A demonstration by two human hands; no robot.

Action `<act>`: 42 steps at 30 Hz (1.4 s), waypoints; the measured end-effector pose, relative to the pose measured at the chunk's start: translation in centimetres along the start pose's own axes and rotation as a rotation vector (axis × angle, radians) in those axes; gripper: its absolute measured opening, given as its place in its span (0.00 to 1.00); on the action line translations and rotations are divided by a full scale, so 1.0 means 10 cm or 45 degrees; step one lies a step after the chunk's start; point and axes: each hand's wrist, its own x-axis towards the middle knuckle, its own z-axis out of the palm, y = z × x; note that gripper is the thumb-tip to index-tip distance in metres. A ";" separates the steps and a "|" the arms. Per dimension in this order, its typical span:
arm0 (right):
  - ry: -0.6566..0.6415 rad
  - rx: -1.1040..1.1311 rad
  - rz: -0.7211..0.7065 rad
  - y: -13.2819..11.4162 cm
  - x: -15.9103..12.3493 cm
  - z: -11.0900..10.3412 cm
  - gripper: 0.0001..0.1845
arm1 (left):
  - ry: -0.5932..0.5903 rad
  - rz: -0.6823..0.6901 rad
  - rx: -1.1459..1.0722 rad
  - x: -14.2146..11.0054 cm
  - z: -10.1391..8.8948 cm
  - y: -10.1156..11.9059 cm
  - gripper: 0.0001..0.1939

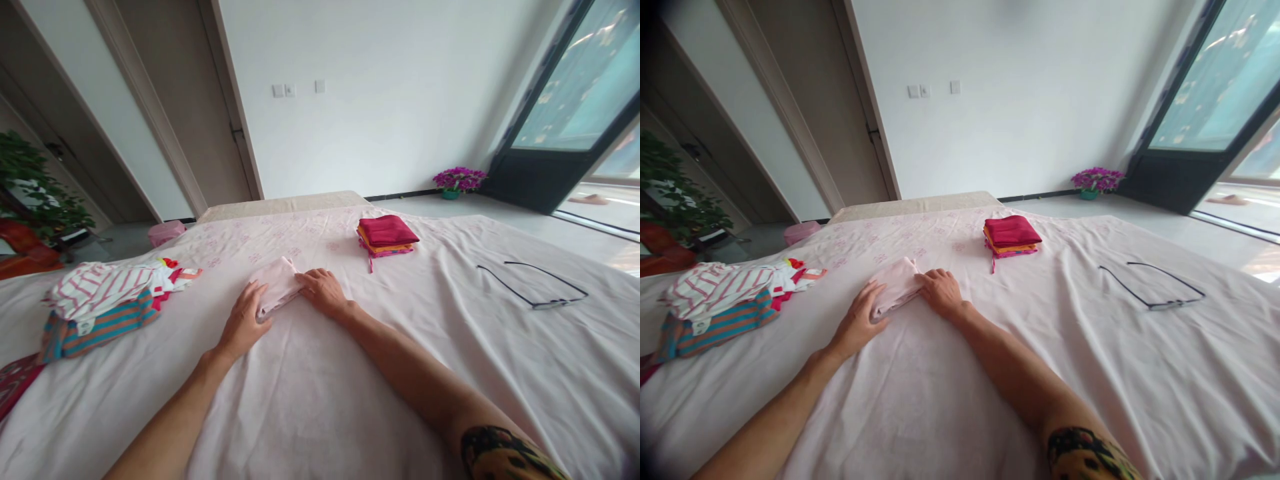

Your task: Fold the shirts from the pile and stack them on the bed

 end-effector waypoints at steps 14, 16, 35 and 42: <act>0.124 0.210 -0.039 -0.01 0.12 0.07 0.14 | 0.014 0.009 0.148 -0.02 0.05 0.18 0.28; 0.143 0.339 -0.064 -0.02 0.14 0.09 0.14 | 0.020 0.005 0.202 0.00 0.05 0.23 0.27; 0.020 0.073 -0.079 0.12 0.13 0.07 0.15 | -0.120 0.093 0.434 -0.01 0.08 0.24 0.26; 0.012 0.082 -0.122 0.06 0.07 0.03 0.17 | -0.095 0.175 0.327 0.06 0.00 0.01 0.28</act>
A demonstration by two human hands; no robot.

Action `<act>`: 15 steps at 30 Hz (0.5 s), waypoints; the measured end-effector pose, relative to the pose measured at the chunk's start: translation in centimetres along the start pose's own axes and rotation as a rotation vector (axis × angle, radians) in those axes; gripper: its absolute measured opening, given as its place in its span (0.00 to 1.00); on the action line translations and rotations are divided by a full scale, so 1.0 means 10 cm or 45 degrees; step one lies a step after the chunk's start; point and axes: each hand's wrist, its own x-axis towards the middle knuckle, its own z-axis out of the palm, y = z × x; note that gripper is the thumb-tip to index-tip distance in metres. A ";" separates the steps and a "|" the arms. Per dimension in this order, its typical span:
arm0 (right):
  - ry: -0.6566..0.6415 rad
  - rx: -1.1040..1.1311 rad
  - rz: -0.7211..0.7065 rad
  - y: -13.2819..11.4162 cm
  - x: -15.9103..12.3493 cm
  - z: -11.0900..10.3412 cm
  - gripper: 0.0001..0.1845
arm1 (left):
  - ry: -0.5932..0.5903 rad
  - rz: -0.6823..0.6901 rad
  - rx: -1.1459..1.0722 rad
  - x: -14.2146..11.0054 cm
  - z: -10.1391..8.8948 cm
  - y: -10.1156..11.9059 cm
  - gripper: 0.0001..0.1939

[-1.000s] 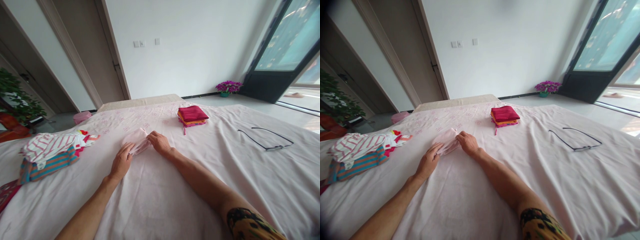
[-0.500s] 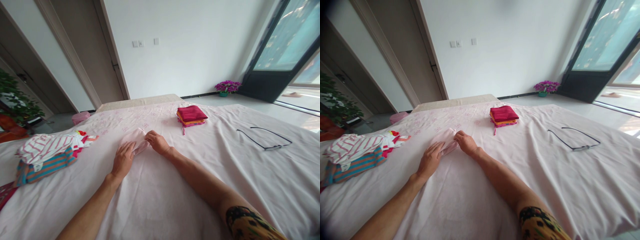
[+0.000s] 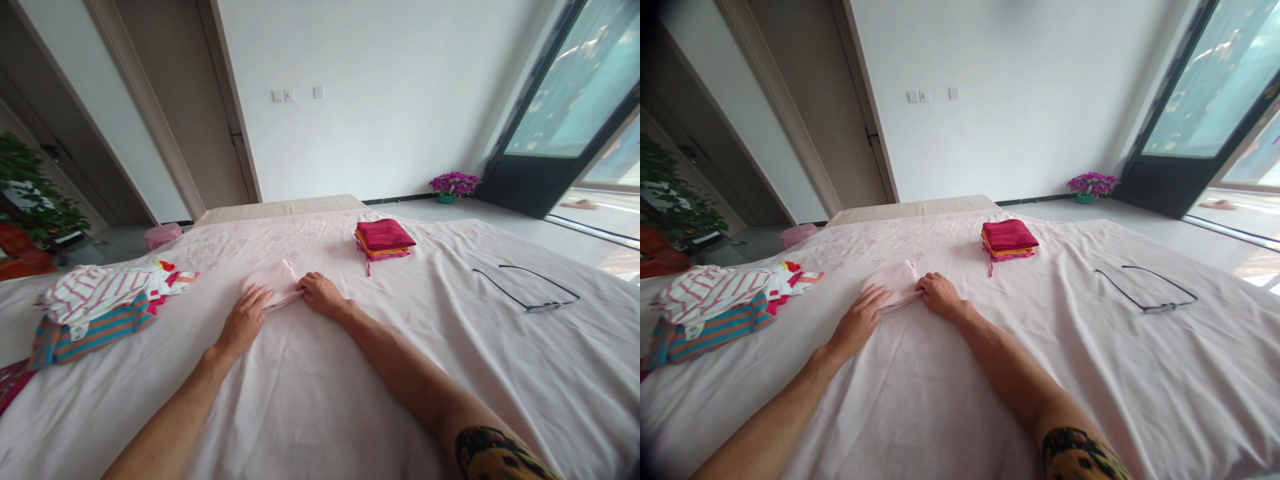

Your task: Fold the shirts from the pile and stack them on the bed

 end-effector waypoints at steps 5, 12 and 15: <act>0.015 0.083 -0.191 -0.16 -0.02 0.08 0.16 | 0.038 -0.009 0.042 0.03 -0.12 -0.14 0.27; 0.067 0.179 -0.159 -0.14 -0.05 0.09 0.22 | 0.059 0.026 0.082 0.20 -0.08 0.11 0.23; 0.062 0.268 -0.244 -0.12 -0.06 0.06 0.29 | 0.008 -0.129 -0.055 0.31 -0.07 0.12 0.18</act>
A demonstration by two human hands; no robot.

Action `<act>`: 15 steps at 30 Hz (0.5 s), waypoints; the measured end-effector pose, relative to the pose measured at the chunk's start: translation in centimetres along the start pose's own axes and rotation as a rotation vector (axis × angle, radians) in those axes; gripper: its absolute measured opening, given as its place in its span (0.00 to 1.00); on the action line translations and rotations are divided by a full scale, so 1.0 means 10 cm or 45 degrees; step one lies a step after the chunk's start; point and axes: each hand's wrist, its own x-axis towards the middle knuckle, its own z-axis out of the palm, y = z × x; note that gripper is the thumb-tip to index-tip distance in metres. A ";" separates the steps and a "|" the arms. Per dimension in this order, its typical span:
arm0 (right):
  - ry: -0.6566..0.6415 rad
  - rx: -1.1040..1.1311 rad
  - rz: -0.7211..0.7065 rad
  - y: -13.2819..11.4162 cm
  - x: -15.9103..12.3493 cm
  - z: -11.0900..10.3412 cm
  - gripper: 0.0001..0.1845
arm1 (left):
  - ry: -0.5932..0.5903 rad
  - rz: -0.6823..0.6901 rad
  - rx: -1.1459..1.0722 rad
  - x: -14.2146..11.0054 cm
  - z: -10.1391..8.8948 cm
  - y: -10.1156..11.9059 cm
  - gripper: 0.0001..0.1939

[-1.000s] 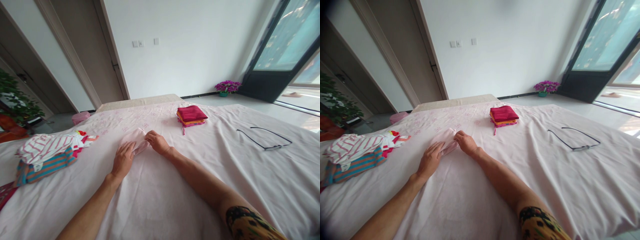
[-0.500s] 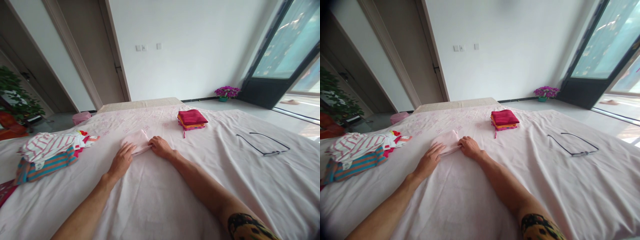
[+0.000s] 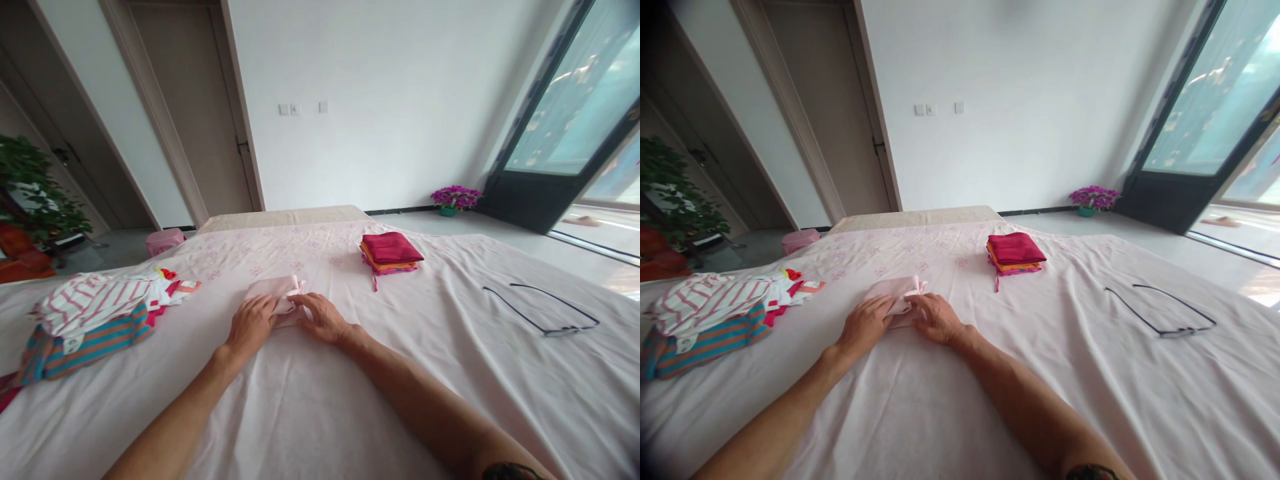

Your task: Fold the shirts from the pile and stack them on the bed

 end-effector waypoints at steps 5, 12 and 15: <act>-0.055 -0.027 0.025 -0.02 0.01 0.02 0.31 | 0.311 -0.734 -0.589 0.12 -0.11 -0.36 0.15; -0.125 -0.149 -0.062 -0.06 0.05 0.03 0.15 | 0.906 -1.349 -1.391 -0.13 -0.12 -1.19 0.11; -0.130 -0.121 -0.060 -0.09 0.05 0.02 0.13 | 0.864 -1.315 -1.293 -0.27 -0.12 -1.38 0.16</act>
